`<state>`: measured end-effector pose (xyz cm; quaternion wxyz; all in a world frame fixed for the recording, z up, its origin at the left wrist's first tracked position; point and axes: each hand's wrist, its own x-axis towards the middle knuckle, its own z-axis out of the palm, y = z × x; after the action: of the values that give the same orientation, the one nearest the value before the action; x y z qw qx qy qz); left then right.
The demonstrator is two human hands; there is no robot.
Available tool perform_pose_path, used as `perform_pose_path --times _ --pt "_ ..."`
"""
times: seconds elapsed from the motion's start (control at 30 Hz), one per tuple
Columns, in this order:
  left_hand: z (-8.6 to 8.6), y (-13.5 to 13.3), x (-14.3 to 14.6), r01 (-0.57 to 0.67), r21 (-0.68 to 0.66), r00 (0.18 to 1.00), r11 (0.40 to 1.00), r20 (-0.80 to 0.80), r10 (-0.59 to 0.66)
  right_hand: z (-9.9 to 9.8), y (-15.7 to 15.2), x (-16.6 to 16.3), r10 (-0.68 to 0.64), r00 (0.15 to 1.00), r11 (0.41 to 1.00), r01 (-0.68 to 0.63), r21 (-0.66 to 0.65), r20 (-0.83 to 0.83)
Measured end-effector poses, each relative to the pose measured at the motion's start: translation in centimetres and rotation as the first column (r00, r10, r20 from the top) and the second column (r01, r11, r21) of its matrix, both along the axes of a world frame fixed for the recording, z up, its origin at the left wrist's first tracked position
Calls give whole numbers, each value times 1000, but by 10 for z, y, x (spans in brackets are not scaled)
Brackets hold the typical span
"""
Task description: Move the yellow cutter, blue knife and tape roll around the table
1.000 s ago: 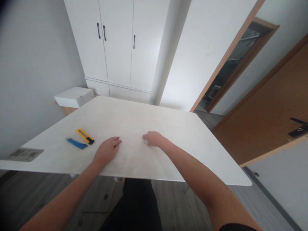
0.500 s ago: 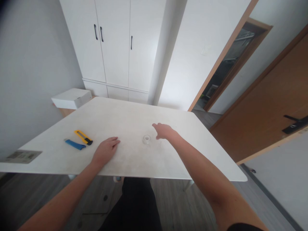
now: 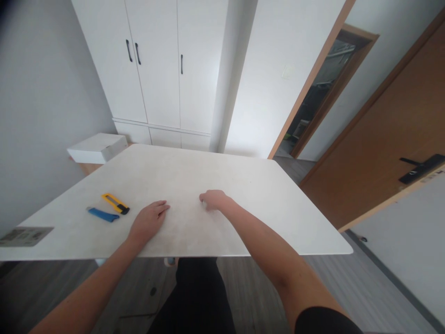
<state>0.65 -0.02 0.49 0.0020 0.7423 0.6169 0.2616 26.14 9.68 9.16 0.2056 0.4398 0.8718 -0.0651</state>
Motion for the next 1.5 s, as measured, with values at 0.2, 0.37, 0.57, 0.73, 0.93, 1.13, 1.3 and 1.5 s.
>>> perform_pose_path --times 0.2,0.37,0.57,0.73,0.93,1.13,1.3,1.5 --pt "-4 1 -2 10 3 999 1000 -32 -10 7 6 37 -50 999 997 49 67 12" --pt "-5 4 -1 15 24 999 1000 -35 -14 25 19 110 -302 950 949 291 121 83" --pt "-4 3 -1 15 26 999 1000 -40 -14 16 24 132 -375 923 925 367 97 87" --pt "-4 2 -2 1 15 1000 1000 -14 0 14 22 130 -405 912 914 403 42 69" --pt "-8 5 -3 11 30 1000 1000 -16 -11 36 9 143 -529 837 849 522 81 139" --pt "2 -1 4 -6 -7 1000 1000 -7 6 51 6 92 -459 886 879 440 184 72" --pt "7 -2 7 -9 -43 1000 999 28 10 55 -5 -36 -88 979 982 116 146 -182" --pt "-4 -2 7 -37 -88 993 995 107 47 33 -39 -202 164 919 986 -141 88 -359"
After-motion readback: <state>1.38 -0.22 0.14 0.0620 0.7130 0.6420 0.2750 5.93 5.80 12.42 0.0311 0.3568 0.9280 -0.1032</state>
